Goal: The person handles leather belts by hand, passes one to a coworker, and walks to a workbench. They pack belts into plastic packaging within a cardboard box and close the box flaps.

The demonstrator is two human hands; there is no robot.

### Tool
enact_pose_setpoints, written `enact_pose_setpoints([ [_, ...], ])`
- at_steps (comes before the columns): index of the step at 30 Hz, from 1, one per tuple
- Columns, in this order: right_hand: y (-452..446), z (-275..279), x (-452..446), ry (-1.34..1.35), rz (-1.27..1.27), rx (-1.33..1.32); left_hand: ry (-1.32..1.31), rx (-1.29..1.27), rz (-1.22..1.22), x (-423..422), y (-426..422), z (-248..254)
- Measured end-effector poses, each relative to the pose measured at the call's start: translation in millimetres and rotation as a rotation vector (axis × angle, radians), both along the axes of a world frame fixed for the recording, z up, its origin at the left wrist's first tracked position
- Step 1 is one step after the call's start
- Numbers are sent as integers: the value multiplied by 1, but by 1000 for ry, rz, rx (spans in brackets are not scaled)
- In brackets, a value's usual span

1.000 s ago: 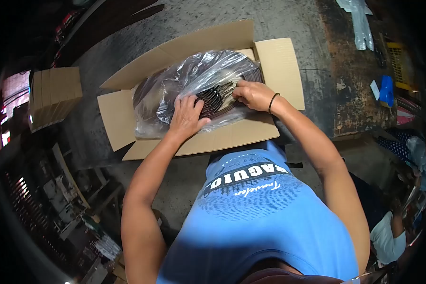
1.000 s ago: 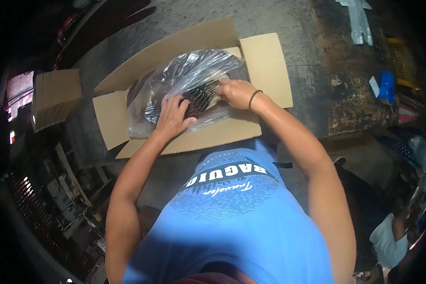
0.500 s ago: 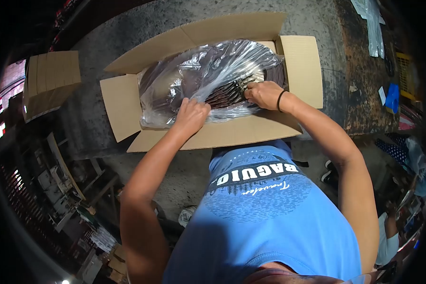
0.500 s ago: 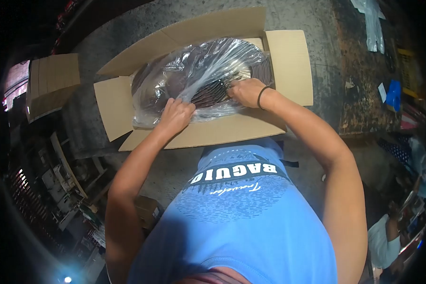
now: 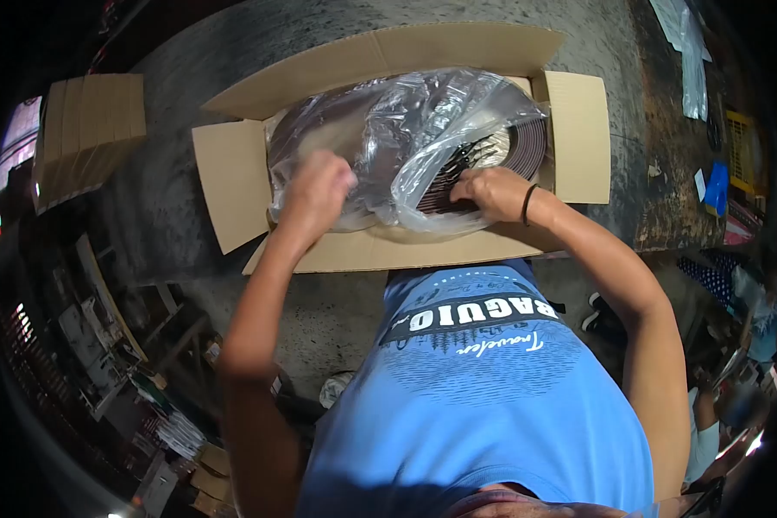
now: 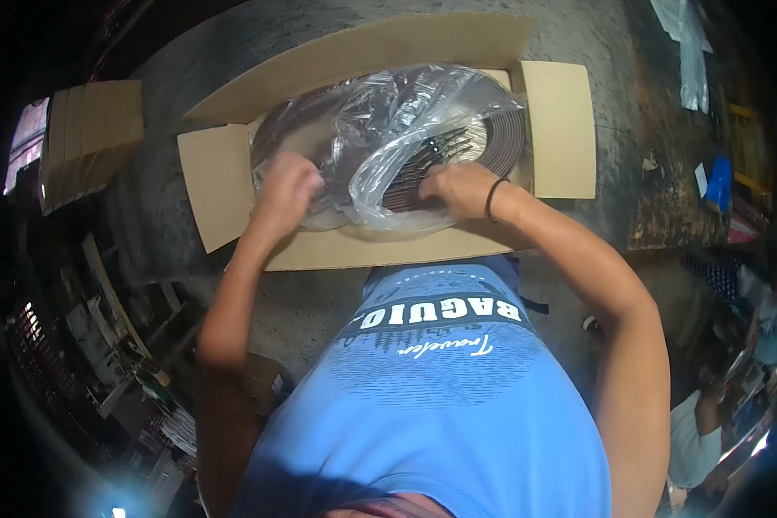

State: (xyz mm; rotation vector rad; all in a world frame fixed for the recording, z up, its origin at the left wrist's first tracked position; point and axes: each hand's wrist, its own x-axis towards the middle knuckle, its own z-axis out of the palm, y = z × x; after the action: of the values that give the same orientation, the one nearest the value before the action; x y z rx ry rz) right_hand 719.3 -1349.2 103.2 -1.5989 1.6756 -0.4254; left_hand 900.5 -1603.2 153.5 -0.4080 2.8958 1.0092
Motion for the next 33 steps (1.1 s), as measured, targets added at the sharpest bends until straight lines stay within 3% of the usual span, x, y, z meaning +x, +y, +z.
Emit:
enact_pose_setpoints([
  [1, -2, -3, -2, 55, -97, 19, 2, -8, 8, 17, -1, -18],
  [3, -8, 0, -4, 106, -104, 132, -385, 44, -332, 36, -1, -35],
  [5, -9, 5, -5, 175, 10, 248, -386, 22, -310, 34, 1, -41],
  [10, -11, 2, 8, 338, 134, 186, -429, -117, -299, 23, 13, -43],
  [13, -11, -4, 11, 366, 112, 162, -439, -258, -341, 20, 20, -55],
  [15, -12, -12, 13, 370, 99, 152, -408, -348, -246, 18, 24, -57],
  [18, -9, -10, 16, 376, 74, 90, -171, -267, -260, 21, 34, -51],
  [22, -10, -4, 29, 402, 45, 175, -117, -120, -236, 10, 49, -55],
  [24, -8, -6, 32, 411, 20, 186, -225, -344, -342, 4, 45, -62],
  [27, -6, -13, 35, 432, -18, 152, -246, -384, -344, -7, 42, -54],
  [29, -3, -8, 27, 294, -33, 204, -242, -289, -318, -10, 46, -47],
  [33, 11, 6, 2, 321, -80, 302, -258, -187, -206, -7, 49, -56],
])
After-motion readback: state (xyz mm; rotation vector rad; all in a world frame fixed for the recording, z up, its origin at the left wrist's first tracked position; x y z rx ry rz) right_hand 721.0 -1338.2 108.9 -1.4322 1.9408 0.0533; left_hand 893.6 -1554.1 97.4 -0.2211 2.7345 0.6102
